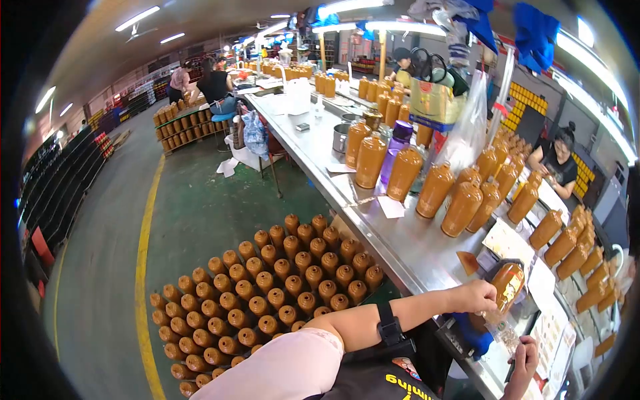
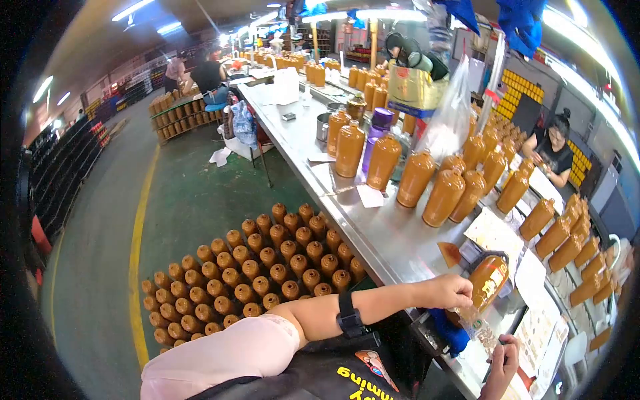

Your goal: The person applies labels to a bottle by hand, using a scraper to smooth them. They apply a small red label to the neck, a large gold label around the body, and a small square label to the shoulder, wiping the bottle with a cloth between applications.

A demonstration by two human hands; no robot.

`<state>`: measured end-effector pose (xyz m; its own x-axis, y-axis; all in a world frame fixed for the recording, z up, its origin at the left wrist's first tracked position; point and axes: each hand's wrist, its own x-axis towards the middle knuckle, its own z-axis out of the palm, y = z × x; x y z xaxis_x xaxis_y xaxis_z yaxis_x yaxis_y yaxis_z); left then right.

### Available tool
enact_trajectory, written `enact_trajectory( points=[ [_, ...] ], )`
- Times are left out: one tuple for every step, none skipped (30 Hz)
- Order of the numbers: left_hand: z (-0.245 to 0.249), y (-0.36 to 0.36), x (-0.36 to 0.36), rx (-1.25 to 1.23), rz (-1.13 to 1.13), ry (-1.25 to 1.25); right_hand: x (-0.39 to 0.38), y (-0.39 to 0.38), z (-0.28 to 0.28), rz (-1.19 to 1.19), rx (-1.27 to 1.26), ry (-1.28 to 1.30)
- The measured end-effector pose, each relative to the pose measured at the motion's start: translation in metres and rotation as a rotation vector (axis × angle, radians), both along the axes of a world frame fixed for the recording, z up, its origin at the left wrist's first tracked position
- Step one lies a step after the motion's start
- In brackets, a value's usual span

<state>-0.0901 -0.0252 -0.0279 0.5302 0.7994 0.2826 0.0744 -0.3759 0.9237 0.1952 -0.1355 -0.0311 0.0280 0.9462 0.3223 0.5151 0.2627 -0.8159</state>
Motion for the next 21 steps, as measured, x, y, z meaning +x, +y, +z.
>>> enact_trajectory(
  points=[
    [0.004, -0.001, -0.003, -0.013, 0.003, 0.018, -0.011, -0.001, 0.01, 0.025, -0.037, 0.15],
    [0.005, -0.001, -0.004, -0.053, -0.016, -0.011, -0.007, 0.003, 0.0, -0.016, 0.028, 0.141],
    [0.004, 0.002, -0.005, -0.035, -0.022, -0.019, -0.014, 0.003, 0.009, -0.021, -0.005, 0.077],
    [-0.001, 0.006, -0.006, 0.084, 0.006, 0.016, -0.022, 0.0, 0.015, -0.036, 0.021, 0.061],
    [-0.013, 0.013, -0.005, 0.075, -0.058, -0.055, -0.027, 0.001, 0.016, -0.07, 0.021, 0.077],
    [0.0, 0.007, -0.012, 0.022, -0.029, 0.026, -0.03, 0.003, 0.014, -0.025, 0.093, 0.071],
    [0.004, 0.007, -0.016, 0.008, -0.029, 0.077, -0.032, 0.003, 0.019, -0.006, 0.073, 0.049],
    [0.008, 0.004, -0.017, -0.101, -0.06, 0.022, -0.033, 0.004, 0.016, -0.003, 0.104, 0.044],
    [0.007, 0.007, -0.019, -0.179, -0.089, 0.005, -0.03, 0.01, 0.013, 0.035, 0.103, 0.023],
    [0.017, 0.004, -0.02, -0.166, -0.035, 0.058, -0.033, 0.011, 0.018, 0.034, 0.061, 0.059],
    [0.016, 0.007, -0.021, -0.236, -0.047, 0.059, -0.032, 0.013, 0.015, 0.02, 0.075, 0.054],
    [0.014, 0.01, -0.019, -0.269, -0.047, 0.047, -0.029, 0.017, 0.01, 0.028, 0.095, 0.051],
    [0.017, 0.013, -0.019, -0.311, -0.039, 0.072, -0.03, 0.018, 0.012, 0.018, 0.041, 0.085],
    [0.019, 0.016, -0.019, -0.336, -0.06, 0.054, -0.029, 0.019, 0.014, 0.024, -0.008, 0.123],
    [0.02, 0.017, -0.019, -0.347, -0.065, 0.024, -0.029, 0.021, 0.016, 0.04, 0.0, 0.114],
    [0.019, 0.022, -0.019, -0.363, -0.068, -0.005, -0.029, 0.025, 0.017, 0.039, -0.014, 0.128],
    [0.02, 0.025, -0.02, -0.378, -0.08, 0.002, -0.03, 0.028, 0.016, 0.046, -0.027, 0.143],
    [0.023, 0.026, -0.021, -0.393, -0.085, 0.008, -0.031, 0.032, 0.015, 0.061, -0.04, 0.158],
    [0.025, 0.028, -0.023, -0.408, -0.088, 0.014, -0.031, 0.036, 0.015, 0.088, -0.021, 0.142],
    [0.023, 0.029, -0.024, -0.403, -0.088, 0.013, -0.032, 0.038, 0.015, 0.09, -0.04, 0.169],
    [0.021, 0.03, -0.026, -0.4, -0.088, 0.012, -0.033, 0.04, 0.017, 0.091, -0.061, 0.194]
  ],
)
